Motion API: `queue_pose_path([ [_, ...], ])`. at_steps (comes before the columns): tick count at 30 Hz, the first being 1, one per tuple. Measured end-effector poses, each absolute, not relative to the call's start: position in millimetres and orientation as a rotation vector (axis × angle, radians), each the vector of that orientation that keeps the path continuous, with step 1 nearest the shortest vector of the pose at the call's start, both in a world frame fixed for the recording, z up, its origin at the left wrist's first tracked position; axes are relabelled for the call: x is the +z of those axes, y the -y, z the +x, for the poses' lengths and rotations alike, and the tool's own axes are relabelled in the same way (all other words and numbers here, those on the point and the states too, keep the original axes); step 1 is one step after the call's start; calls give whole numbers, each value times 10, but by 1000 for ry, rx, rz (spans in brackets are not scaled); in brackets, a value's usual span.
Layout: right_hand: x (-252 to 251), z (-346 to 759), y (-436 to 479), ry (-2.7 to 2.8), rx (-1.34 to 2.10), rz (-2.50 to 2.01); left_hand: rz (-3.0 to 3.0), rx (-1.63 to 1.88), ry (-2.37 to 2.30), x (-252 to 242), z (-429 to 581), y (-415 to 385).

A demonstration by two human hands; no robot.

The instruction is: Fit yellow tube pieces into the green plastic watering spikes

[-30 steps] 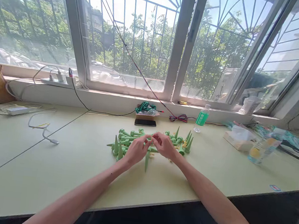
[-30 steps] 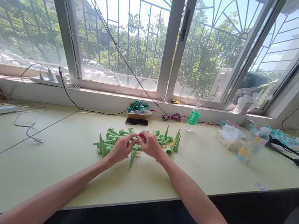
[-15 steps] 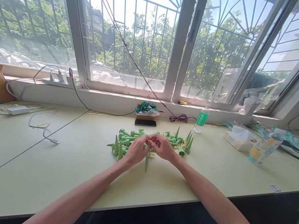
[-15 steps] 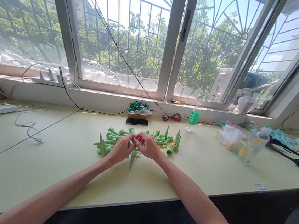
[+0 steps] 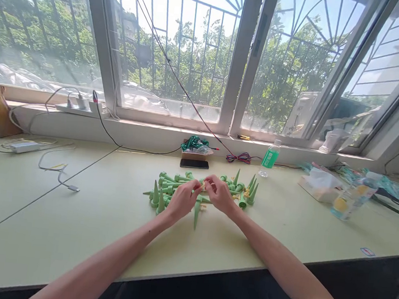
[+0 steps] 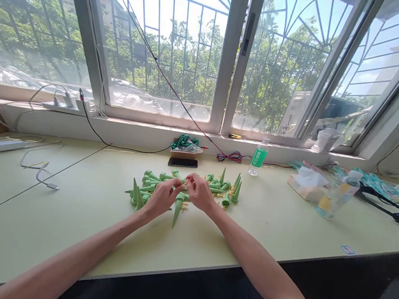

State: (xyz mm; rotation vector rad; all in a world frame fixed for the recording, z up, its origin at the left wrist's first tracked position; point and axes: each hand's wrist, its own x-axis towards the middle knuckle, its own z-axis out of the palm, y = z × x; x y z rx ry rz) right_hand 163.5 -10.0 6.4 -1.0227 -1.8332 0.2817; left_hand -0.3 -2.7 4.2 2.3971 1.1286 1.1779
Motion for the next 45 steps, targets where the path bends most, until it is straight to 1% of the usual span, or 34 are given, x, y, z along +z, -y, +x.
queue_pose_path([
  [11,44,1639,79,1825,248,-1026,2396,1199,-1168,80,4,56],
  [20,65,1640,86,1740,248,-1076,2501,1018,-1228,50,5,68],
  [35,48,1601,107,1748,286,-1056,2550,893,-1247,-45,-6,7],
  [45,43,1594,108,1764,291,-1061,2541,929,-1177,-71,-8,-4],
])
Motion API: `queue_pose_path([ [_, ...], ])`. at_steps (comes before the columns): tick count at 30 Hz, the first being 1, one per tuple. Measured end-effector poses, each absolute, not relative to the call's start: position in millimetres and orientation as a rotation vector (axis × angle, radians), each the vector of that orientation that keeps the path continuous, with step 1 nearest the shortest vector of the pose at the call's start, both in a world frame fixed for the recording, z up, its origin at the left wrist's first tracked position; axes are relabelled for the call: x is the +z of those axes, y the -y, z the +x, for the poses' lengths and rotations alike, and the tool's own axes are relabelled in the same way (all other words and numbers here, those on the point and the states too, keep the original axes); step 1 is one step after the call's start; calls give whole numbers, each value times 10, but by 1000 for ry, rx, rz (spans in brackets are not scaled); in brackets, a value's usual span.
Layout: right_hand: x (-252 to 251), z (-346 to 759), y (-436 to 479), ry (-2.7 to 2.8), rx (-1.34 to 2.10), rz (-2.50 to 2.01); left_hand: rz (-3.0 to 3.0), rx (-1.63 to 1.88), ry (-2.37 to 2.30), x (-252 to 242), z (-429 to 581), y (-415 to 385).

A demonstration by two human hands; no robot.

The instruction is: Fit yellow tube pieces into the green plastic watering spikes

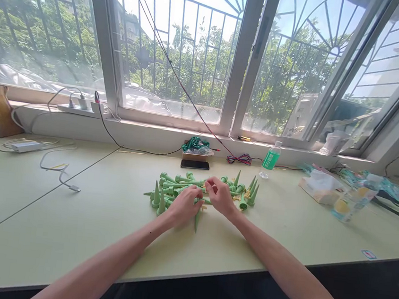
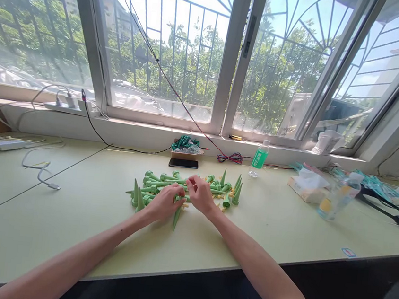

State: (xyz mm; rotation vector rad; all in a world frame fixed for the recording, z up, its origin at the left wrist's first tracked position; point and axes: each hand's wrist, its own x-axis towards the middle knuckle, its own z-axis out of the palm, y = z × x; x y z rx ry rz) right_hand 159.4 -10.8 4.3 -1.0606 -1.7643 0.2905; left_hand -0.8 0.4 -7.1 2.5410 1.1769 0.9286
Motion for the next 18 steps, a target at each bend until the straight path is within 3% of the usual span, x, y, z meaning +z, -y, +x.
queue_pose_path([
  [18,81,1603,137,1729,236,-1100,2441,1106,-1178,48,18,46],
])
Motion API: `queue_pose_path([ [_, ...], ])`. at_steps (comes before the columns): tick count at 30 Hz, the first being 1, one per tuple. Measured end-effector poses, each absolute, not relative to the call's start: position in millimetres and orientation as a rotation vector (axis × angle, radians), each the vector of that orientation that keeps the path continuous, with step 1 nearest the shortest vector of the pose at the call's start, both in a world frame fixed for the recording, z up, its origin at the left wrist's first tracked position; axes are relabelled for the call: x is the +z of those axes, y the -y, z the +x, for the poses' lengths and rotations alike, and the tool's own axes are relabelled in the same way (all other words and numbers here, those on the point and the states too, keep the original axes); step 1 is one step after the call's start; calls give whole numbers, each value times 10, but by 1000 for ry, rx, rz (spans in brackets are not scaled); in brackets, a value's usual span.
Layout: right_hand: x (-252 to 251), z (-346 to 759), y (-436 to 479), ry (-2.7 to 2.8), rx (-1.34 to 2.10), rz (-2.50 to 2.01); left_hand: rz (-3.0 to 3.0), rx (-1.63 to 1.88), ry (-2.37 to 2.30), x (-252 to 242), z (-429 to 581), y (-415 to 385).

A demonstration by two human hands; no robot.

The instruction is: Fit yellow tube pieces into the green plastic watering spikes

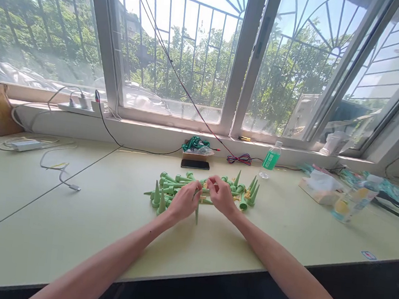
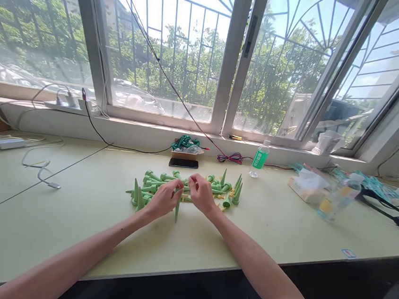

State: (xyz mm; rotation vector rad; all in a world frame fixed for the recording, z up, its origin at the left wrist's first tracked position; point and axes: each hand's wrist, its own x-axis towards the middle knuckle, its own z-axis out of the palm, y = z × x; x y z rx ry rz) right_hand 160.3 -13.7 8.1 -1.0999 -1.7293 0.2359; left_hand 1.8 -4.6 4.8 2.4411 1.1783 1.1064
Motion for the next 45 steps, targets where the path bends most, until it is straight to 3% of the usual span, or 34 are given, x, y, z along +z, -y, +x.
queue_pose_path([
  [45,-16,1601,53,1767,258,-1088,2357,1374,-1184,42,18,21],
])
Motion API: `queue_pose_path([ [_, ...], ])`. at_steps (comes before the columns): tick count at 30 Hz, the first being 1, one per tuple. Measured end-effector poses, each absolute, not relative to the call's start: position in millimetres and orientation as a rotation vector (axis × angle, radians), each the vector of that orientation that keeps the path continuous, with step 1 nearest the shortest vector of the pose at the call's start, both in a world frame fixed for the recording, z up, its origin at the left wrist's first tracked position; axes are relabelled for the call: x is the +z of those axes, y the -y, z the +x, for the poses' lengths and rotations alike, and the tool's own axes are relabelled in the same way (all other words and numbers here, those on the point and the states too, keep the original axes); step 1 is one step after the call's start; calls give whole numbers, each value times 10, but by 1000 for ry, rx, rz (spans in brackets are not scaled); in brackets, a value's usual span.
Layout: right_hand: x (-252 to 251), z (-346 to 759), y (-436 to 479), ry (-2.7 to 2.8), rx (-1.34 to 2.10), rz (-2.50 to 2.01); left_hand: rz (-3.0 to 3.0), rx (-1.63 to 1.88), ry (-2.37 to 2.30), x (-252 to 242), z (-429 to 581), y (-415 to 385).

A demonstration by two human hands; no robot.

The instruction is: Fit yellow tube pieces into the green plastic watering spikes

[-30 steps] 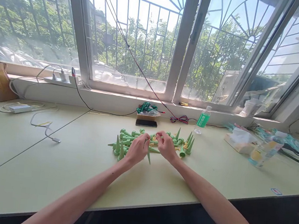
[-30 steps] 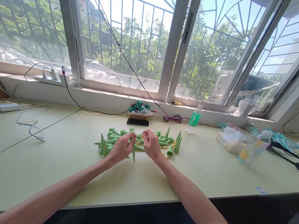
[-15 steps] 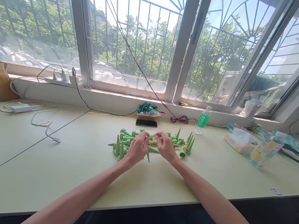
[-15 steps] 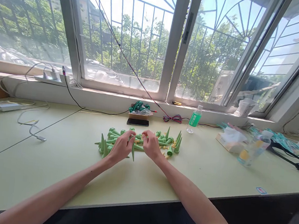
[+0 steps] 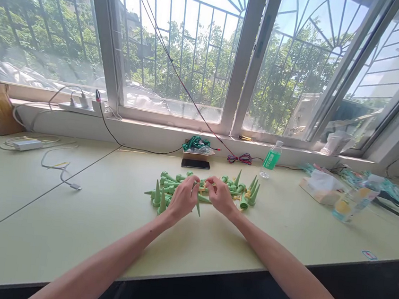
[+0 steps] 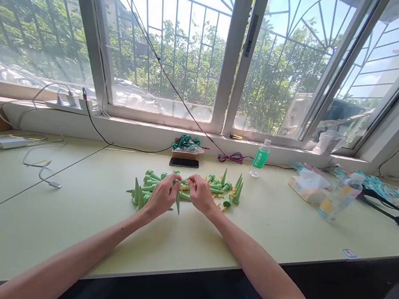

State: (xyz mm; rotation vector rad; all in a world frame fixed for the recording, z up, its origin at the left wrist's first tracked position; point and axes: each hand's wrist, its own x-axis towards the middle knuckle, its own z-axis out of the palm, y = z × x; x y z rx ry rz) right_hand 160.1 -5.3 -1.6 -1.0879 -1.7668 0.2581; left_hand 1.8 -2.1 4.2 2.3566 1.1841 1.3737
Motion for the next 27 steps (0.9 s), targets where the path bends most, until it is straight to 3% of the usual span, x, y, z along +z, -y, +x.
queue_pose_path([
  [27,36,1591,110,1761,272,-1110,2327,1476,-1170,63,26,28],
])
